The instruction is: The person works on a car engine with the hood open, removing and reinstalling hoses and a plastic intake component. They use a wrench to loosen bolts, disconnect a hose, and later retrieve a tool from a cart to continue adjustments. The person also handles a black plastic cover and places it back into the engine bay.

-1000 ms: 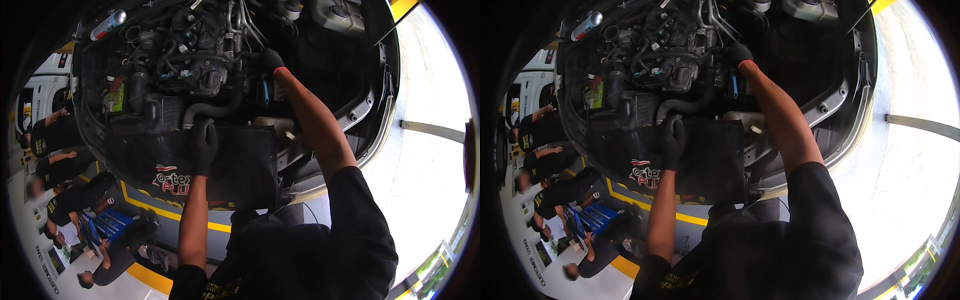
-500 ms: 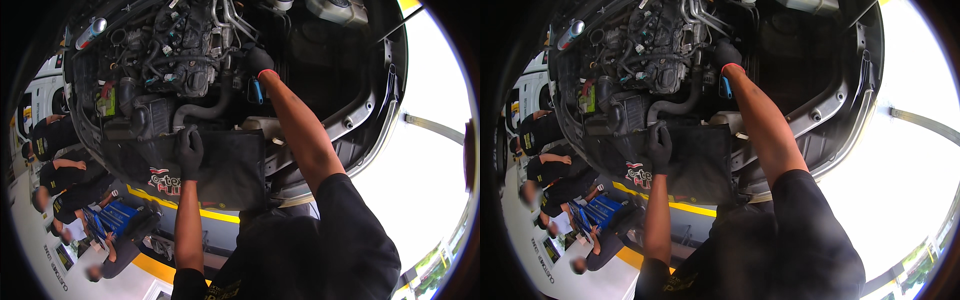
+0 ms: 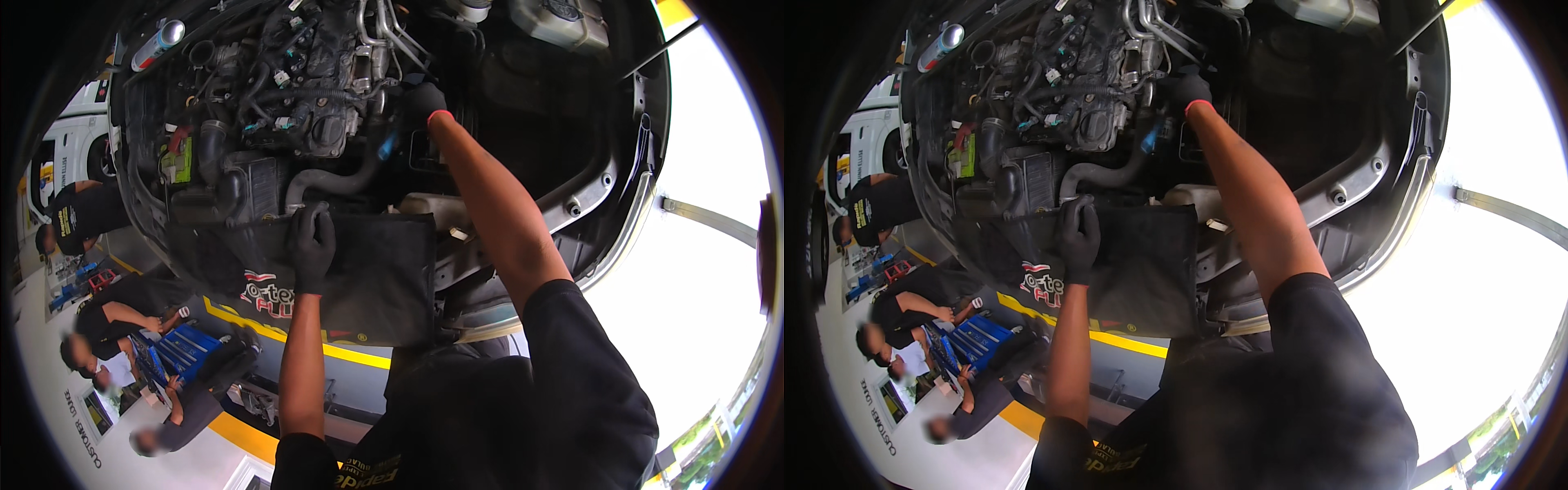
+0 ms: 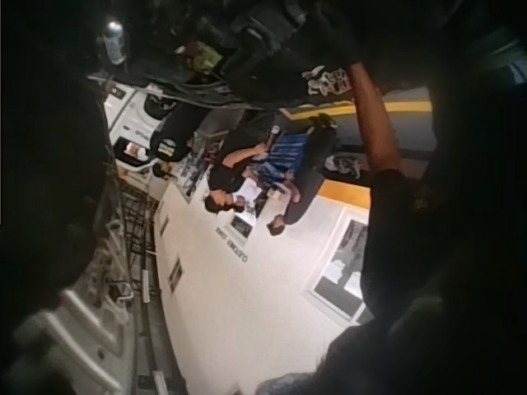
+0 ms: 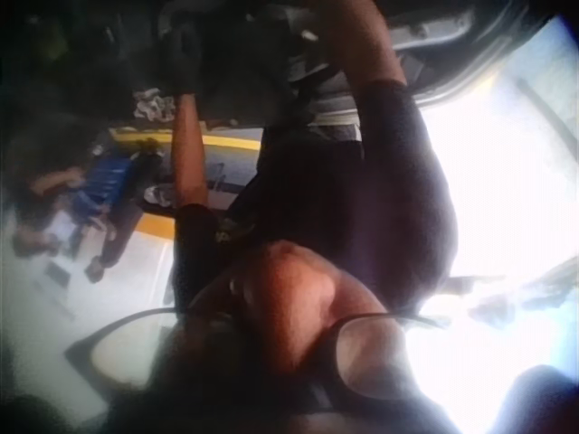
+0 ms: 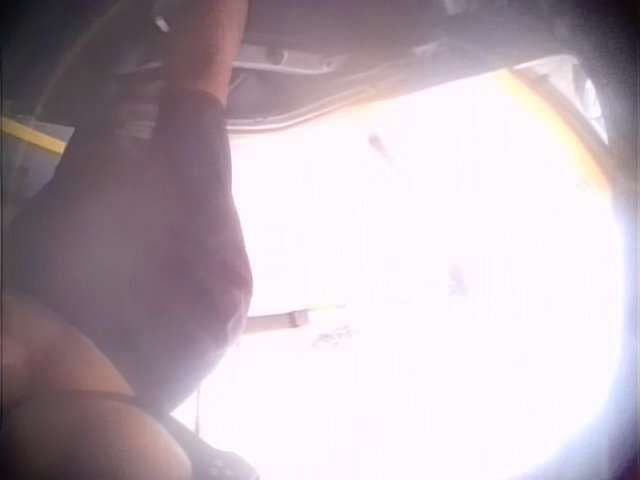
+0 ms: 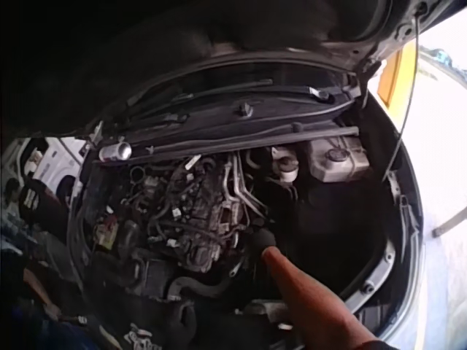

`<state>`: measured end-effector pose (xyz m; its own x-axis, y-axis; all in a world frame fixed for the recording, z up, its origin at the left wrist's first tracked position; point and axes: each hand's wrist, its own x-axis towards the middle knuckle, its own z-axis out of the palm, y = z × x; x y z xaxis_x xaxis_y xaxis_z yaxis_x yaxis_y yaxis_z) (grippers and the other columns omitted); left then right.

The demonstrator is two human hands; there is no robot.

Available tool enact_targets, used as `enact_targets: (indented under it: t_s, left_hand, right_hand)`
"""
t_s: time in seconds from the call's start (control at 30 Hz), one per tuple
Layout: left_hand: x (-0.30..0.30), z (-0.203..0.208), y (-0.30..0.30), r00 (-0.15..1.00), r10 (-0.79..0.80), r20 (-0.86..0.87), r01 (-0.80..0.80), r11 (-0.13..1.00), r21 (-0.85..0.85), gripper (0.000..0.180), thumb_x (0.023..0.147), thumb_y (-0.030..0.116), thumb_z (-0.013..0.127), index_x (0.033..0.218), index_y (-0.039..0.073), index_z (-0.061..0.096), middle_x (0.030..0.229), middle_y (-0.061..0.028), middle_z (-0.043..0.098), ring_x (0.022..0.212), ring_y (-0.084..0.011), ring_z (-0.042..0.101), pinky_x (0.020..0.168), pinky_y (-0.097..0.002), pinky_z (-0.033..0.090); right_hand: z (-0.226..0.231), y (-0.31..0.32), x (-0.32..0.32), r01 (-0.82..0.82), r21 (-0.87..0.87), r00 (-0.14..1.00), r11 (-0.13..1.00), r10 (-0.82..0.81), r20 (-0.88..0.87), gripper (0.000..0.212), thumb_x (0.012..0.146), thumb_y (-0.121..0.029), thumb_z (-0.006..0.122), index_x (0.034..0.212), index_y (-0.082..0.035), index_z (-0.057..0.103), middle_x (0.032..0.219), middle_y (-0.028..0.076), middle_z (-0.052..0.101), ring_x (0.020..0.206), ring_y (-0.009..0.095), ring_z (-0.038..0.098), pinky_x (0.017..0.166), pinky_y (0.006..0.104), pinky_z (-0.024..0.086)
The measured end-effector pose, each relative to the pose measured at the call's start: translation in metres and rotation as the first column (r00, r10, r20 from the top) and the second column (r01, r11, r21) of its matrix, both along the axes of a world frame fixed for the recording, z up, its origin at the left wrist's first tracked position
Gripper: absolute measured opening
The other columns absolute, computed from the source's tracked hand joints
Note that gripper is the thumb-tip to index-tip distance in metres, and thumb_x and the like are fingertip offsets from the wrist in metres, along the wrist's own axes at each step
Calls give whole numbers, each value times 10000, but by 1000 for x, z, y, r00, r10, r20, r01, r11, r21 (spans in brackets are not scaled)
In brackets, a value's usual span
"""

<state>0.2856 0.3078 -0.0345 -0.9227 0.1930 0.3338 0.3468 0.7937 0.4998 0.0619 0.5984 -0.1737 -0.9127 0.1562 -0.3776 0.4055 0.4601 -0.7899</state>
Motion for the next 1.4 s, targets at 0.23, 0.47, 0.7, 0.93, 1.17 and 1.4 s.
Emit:
enact_targets:
  t_s: [0.23, 0.47, 0.7, 0.93, 1.17, 1.4]
  left_hand:
    - [3, -2, -7, 1000, 28, 12, -28, 999, 15, 133, 1014, 48, 668, 1133, 25, 723, 1101, -177, 763, 1009, -355, 753, 861, -429, 598]
    - [-47, 8, 60, 884, -36, 466, -247, 810, 532, 221, 1093, 98, 606, 1243, -14, 725, 1073, -121, 778, 948, -133, 721, 832, -318, 576]
    - [-97, -26, 81, 899, -192, 394, -58, 839, 541, 257, 1121, 107, 558, 1267, -31, 718, 1077, -122, 782, 881, -103, 688, 795, -299, 561]
    - [-79, -39, 58, 882, -96, 461, -229, 769, 597, 276, 1148, 153, 553, 1303, -6, 717, 1070, -73, 769, 915, -90, 655, 809, -254, 532]
    - [-62, 5, 47, 976, -55, 209, -66, 846, 529, 236, 1082, 12, 591, 1269, -1, 734, 1087, -143, 786, 960, -210, 782, 809, -337, 609]
    - [-32, 19, -49, 993, -61, 103, 64, 998, -27, 216, 1028, 24, 625, 1202, 4, 751, 1085, -166, 786, 1015, -341, 762, 879, -430, 590]
  right_hand:
    - [25, -13, 5, 94, -193, 993, 977, -79, 85, 366, 945, -385, 730, 1087, -56, 807, 1067, 232, 800, 1042, 402, 782, 881, 472, 614]
    - [-20, 2, -4, -125, 267, 986, 956, 149, -71, 299, 965, -331, 707, 1095, -81, 806, 1071, 225, 799, 1038, 408, 780, 893, 507, 603]
    - [-33, 1, -11, -48, -339, 992, 940, 85, 94, 332, 968, -332, 678, 1071, -43, 803, 1103, 236, 797, 1074, 435, 764, 940, 525, 604]
    - [15, -20, 15, -215, 287, 976, 933, 217, 28, 419, 978, -416, 685, 1074, -24, 795, 1109, 256, 788, 1095, 439, 756, 950, 525, 593]
    - [-39, -8, 0, -162, 115, 986, 980, 166, -27, 560, 1008, -524, 630, 1038, 14, 781, 1087, 311, 764, 1091, 441, 755, 935, 527, 593]
    - [-38, -19, 3, -263, 453, 949, 852, 314, -39, 230, 989, -246, 644, 1034, -31, 712, 925, 266, 749, 937, 460, 765, 800, 523, 606]
